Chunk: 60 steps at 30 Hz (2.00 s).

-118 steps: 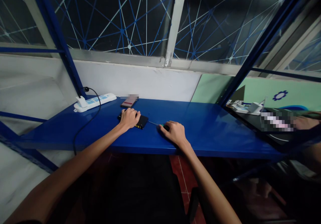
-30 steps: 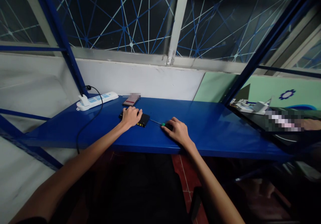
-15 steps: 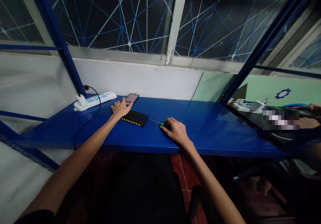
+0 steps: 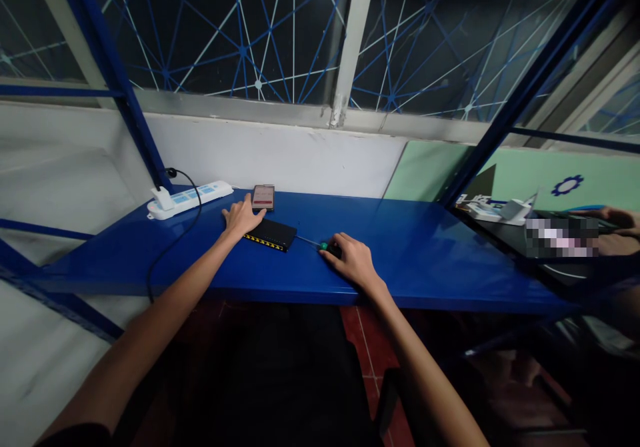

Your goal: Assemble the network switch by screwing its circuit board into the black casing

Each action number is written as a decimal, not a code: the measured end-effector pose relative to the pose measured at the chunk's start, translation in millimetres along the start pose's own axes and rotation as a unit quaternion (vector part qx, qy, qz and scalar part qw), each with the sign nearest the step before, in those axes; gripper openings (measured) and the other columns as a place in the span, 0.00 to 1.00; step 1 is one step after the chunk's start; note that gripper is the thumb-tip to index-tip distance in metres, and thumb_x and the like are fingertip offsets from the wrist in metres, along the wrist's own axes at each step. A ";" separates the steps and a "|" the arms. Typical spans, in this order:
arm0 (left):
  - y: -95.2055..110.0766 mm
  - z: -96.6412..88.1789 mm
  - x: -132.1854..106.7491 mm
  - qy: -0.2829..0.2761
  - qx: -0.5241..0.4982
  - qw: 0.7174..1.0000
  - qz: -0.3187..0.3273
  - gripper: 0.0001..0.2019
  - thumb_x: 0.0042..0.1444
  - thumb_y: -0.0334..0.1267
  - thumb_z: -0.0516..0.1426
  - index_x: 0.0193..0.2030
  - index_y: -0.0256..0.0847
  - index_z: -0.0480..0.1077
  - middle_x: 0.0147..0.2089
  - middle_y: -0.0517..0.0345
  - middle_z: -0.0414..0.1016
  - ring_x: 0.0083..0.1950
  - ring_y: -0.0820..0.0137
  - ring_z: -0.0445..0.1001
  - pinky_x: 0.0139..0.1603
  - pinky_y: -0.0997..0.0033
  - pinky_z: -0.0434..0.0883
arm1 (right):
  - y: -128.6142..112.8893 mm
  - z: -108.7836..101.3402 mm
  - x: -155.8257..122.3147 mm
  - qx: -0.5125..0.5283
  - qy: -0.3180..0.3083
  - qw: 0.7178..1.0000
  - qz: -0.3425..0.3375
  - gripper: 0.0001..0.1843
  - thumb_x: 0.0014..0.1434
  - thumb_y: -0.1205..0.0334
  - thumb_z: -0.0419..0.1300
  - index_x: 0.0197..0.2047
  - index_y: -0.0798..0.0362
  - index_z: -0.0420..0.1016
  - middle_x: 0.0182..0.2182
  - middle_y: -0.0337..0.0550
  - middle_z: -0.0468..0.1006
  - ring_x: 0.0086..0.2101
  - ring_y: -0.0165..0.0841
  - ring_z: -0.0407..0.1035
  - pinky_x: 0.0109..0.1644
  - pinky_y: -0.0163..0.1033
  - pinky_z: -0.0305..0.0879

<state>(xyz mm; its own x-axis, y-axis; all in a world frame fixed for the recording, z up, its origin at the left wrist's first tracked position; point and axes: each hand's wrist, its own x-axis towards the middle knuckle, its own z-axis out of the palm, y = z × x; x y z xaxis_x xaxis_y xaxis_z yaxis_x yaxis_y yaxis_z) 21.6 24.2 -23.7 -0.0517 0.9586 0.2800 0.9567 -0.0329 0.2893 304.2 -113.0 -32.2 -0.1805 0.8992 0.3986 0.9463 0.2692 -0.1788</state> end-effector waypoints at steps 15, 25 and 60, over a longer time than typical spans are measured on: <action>5.1 0.0 -12.7 0.127 -0.045 0.979 0.155 0.23 0.63 0.51 0.49 0.57 0.39 0.69 0.53 0.42 0.74 0.56 0.53 0.69 0.54 0.54 0.65 | 2.8 0.3 4.7 0.006 -0.009 1.000 -0.008 0.14 0.61 0.47 0.57 0.38 0.49 0.70 0.37 0.40 0.79 0.34 0.33 0.72 0.31 0.35 0.50; 23.6 -3.4 -38.1 -0.050 -0.001 0.895 0.443 0.29 0.65 0.58 0.45 0.59 0.39 0.69 0.52 0.44 0.74 0.51 0.57 0.71 0.53 0.59 0.65 | 16.8 -0.4 24.7 -0.020 -0.051 0.998 -0.039 0.19 0.63 0.41 0.53 0.42 0.49 0.70 0.30 0.40 0.80 0.30 0.34 0.72 0.29 0.35 0.47; 39.0 6.9 -26.1 -0.069 -0.013 0.900 0.431 0.41 0.56 0.68 0.50 0.63 0.34 0.64 0.51 0.41 0.70 0.51 0.53 0.68 0.50 0.52 0.66 | 52.7 2.3 54.1 0.039 -0.086 0.994 -0.058 0.20 0.63 0.44 0.54 0.30 0.52 0.70 0.30 0.42 0.74 0.26 0.30 0.67 0.28 0.36 0.49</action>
<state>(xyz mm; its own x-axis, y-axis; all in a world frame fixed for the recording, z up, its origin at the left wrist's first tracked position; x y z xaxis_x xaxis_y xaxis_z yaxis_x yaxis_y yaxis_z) 62.2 -0.1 -26.0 0.7438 0.5998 0.2949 0.6171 -0.7858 0.0417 343.7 -49.4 -22.1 -0.3367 0.9044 0.2620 0.8940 0.3944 -0.2126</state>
